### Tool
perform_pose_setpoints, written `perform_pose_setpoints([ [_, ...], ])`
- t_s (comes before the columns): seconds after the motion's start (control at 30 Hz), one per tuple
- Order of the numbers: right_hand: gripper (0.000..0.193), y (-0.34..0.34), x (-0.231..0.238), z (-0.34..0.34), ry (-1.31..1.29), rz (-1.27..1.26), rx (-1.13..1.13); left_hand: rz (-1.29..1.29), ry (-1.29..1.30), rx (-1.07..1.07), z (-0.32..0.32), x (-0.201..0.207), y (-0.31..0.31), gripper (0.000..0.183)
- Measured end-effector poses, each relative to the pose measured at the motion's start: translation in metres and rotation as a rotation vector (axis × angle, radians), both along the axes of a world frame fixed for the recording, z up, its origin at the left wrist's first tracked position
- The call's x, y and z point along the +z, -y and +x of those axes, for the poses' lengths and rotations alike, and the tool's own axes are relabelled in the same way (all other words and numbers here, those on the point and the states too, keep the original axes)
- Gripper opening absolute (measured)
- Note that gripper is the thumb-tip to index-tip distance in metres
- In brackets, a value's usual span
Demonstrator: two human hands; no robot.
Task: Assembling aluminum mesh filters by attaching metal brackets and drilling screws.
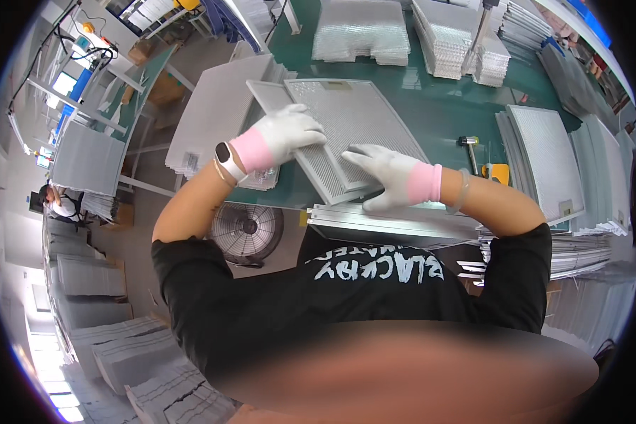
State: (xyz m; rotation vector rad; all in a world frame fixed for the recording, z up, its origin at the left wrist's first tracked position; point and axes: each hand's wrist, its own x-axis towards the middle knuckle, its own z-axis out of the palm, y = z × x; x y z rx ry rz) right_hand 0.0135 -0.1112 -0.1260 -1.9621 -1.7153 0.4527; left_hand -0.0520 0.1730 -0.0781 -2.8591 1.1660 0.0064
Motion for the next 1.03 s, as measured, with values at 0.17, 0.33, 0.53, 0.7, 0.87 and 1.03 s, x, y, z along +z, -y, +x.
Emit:
perform_pose_setpoints([
  [0.17,0.085,0.020,0.002,-0.008,0.055,0.126,-0.175,-0.101,0.113,-0.124,0.026,0.022,0.025,0.040],
  [0.33,0.047,0.049,0.005,-0.005,0.001,0.574,-0.419,-0.246,0.146,-0.020,0.040,0.056,0.065,0.043],
  [0.53,0.036,0.110,-0.011,0.005,-0.694,0.809,-0.647,-0.327,0.701,0.058,0.021,0.070,0.090,0.064],
  [0.7,0.039,0.146,-0.014,0.007,-0.817,0.657,-0.642,-1.047,0.628,0.367,-0.010,0.004,0.058,0.089],
  [0.87,0.050,0.154,-0.010,0.008,-0.832,0.628,-0.584,-1.743,-0.347,0.465,-0.030,-0.079,0.022,0.067],
  [1.03,0.053,0.149,-0.039,0.005,-0.710,0.854,-0.732,-1.769,-0.450,0.524,-0.043,-0.095,0.035,0.062],
])
